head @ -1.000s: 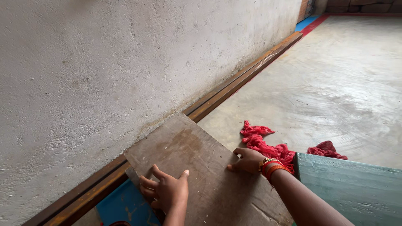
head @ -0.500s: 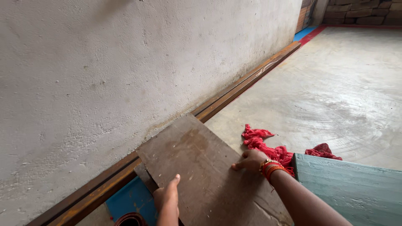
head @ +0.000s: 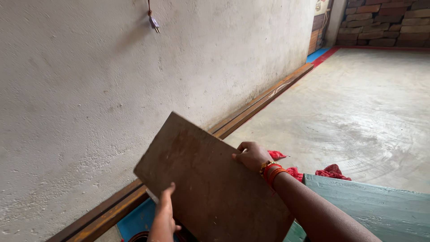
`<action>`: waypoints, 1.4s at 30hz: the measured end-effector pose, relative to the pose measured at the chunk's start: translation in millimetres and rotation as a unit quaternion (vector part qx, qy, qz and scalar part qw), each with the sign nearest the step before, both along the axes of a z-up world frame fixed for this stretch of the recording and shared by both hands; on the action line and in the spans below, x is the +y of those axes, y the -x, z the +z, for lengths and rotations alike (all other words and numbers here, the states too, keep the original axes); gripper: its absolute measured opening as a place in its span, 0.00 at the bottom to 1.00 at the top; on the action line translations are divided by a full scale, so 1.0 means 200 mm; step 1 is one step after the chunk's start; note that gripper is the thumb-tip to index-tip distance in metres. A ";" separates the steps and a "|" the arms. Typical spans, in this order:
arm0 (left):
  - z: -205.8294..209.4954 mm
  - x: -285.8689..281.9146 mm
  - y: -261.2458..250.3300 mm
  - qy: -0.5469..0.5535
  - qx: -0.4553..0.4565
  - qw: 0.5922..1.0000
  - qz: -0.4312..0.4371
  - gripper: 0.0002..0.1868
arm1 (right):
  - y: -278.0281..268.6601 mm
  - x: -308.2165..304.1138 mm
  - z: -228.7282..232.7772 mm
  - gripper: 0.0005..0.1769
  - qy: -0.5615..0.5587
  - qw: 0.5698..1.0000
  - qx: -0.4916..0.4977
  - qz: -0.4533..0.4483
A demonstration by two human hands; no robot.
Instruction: The person picks up a white box and places it on a high shelf, then carries a green board and sets it on the floor against a wall.
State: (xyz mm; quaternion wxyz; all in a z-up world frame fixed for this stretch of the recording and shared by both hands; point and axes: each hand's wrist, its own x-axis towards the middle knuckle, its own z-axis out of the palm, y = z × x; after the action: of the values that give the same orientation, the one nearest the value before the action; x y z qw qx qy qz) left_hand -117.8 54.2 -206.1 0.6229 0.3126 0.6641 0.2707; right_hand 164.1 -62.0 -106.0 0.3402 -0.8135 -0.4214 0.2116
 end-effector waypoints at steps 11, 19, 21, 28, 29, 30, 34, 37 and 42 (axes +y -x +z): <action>0.50 -0.18 -0.33 -0.255 -0.083 0.962 0.058 0.35 | -0.22 -0.21 0.31 0.23 -0.085 0.992 0.028 -0.087; 0.75 -0.24 -0.36 -0.263 -0.003 0.965 0.008 0.33 | -0.32 -0.16 0.23 0.26 -0.036 0.992 0.046 -0.109; 0.74 -0.24 -0.36 -0.250 0.021 0.968 0.019 0.34 | -0.33 -0.11 0.16 0.27 -0.006 0.995 0.025 -0.101; 0.62 -0.08 -0.34 -0.285 -0.031 0.955 0.073 0.29 | -0.34 -0.02 0.08 0.27 -0.001 0.999 0.001 -0.050; 0.58 -0.09 -0.33 -0.308 -0.044 0.947 0.085 0.26 | -0.32 -0.05 0.06 0.27 -0.006 0.999 0.005 -0.050; 0.55 -0.11 -0.31 -0.312 -0.052 0.944 0.096 0.26 | -0.29 -0.08 0.04 0.27 -0.012 0.999 0.017 -0.049; 0.70 -0.01 -0.37 -0.313 -0.058 0.941 0.112 0.25 | -0.32 -0.01 0.27 0.26 -0.043 0.995 0.042 -0.078; 0.94 0.09 -0.54 -0.276 -0.044 0.951 0.133 0.23 | -0.41 0.12 0.61 0.26 -0.059 0.993 -0.021 -0.103; 1.49 0.26 -0.76 -0.219 -0.023 0.973 0.074 0.21 | -0.57 0.21 1.22 0.24 -0.056 0.987 -0.020 -0.149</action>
State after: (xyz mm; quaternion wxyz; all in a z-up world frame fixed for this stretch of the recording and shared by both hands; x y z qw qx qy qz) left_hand 33.8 106.0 91.7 0.5323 0.3856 0.5954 0.4620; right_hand 277.4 -19.4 137.3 0.4048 -0.8510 -0.3130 0.1183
